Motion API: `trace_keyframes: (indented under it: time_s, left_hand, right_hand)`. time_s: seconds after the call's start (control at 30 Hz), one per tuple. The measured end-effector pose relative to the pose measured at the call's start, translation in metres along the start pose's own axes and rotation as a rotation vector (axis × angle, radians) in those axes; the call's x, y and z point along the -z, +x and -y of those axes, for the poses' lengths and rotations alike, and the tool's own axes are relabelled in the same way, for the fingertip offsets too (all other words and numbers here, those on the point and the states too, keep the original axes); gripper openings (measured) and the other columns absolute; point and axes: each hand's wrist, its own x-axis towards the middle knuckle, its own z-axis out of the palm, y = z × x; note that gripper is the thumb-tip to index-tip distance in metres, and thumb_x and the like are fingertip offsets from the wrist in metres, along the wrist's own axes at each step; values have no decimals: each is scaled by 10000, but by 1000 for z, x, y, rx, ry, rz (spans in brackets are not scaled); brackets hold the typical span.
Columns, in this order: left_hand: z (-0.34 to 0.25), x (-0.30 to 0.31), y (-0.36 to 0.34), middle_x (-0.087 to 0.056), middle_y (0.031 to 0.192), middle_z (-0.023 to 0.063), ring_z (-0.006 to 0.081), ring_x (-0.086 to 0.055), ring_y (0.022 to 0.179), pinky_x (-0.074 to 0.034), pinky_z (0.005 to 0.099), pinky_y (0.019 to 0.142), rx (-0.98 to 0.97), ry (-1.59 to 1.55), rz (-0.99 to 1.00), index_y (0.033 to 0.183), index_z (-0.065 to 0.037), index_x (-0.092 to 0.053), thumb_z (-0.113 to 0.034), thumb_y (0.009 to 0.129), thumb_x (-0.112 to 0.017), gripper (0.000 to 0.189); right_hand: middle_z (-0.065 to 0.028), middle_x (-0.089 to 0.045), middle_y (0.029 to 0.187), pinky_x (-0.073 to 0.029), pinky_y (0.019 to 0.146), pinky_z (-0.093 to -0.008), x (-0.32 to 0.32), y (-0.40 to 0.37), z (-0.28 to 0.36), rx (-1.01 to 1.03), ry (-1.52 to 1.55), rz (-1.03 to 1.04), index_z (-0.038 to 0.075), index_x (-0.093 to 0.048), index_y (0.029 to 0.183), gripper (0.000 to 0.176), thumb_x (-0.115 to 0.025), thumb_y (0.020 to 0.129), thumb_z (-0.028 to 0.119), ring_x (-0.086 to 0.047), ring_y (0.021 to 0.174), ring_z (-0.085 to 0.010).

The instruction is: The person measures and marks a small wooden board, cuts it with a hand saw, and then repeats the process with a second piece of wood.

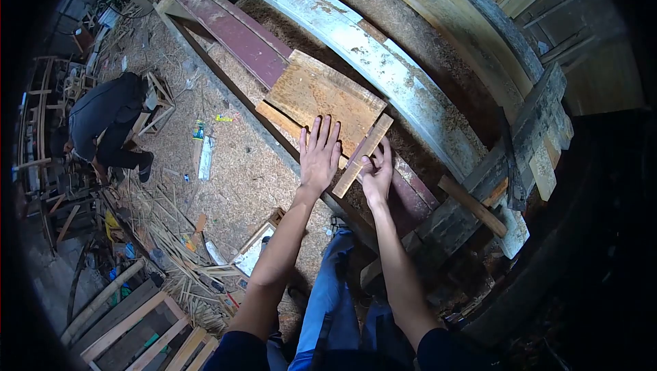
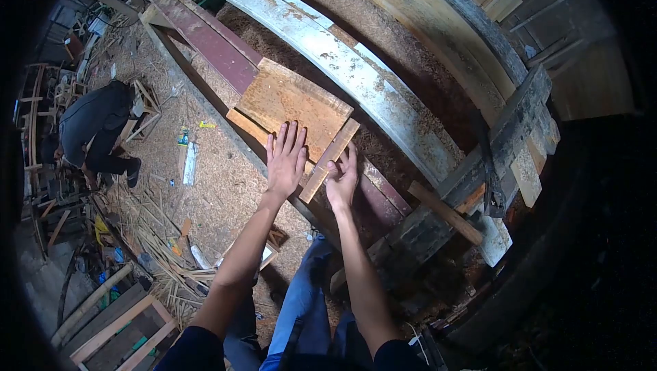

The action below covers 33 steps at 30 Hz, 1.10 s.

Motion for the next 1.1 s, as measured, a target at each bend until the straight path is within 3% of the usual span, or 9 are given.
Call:
trace_keyframes:
  time_s: [0.1,0.67,0.87,0.93,0.97,1.07,1.1]
  left_hand:
    - [0,-1,0,-296,1719,97,293,-188,1611,-71,538,1301,6,-13,-3,1619,-142,-400,-310,1102,-370,545]
    - [4,-8,-1,-297,1716,92,294,-183,1611,-67,540,1304,1,40,17,1631,-167,-375,-331,1111,-325,548]
    - [4,-10,-1,-277,1725,89,293,-177,1612,-59,540,1303,-11,33,-7,1628,-159,-380,-334,1111,-322,550]
    - [4,-12,-1,-269,1729,93,297,-173,1613,-56,541,1302,-20,-1,4,1630,-156,-378,-336,1110,-324,553]
    - [4,-11,-2,-265,1730,95,300,-168,1615,-56,541,1302,-13,2,16,1632,-156,-373,-338,1111,-321,555]
    - [5,-7,3,-254,1734,105,307,-150,1619,-52,546,1301,-37,22,28,1641,-156,-359,-349,1116,-308,562]
    - [4,-5,3,-252,1734,109,307,-147,1620,-50,549,1301,-31,23,44,1642,-154,-356,-355,1118,-305,563]
  right_hand:
    - [-169,-634,1422,-511,982,-279,-3,-2,-10,35,-49,35,110,-297,1640,775,-552,966,-176,-624,1208,-172]
    - [-185,-644,1413,-504,1006,-282,-13,6,-10,-7,48,3,113,-302,1638,749,-481,982,-202,-633,1223,-196]
    - [-157,-652,1408,-507,968,-265,-11,6,-19,46,-20,-32,116,-319,1631,743,-486,981,-204,-643,1175,-158]
    - [-213,-584,1496,-490,1021,-287,-7,0,-20,3,-21,17,86,-290,1641,797,-516,934,-204,-583,1317,-204]
    - [-205,-583,1493,-500,963,-285,-10,-1,-20,44,-2,-4,85,-302,1637,809,-534,918,-206,-589,1294,-190]
    - [-201,-577,1491,-502,956,-296,-12,-3,-14,-20,-94,-50,83,-307,1635,811,-537,912,-205,-587,1299,-197]
    - [-196,-570,1493,-497,991,-308,-14,-1,-15,83,-114,-48,84,-309,1633,805,-519,913,-208,-577,1319,-210]
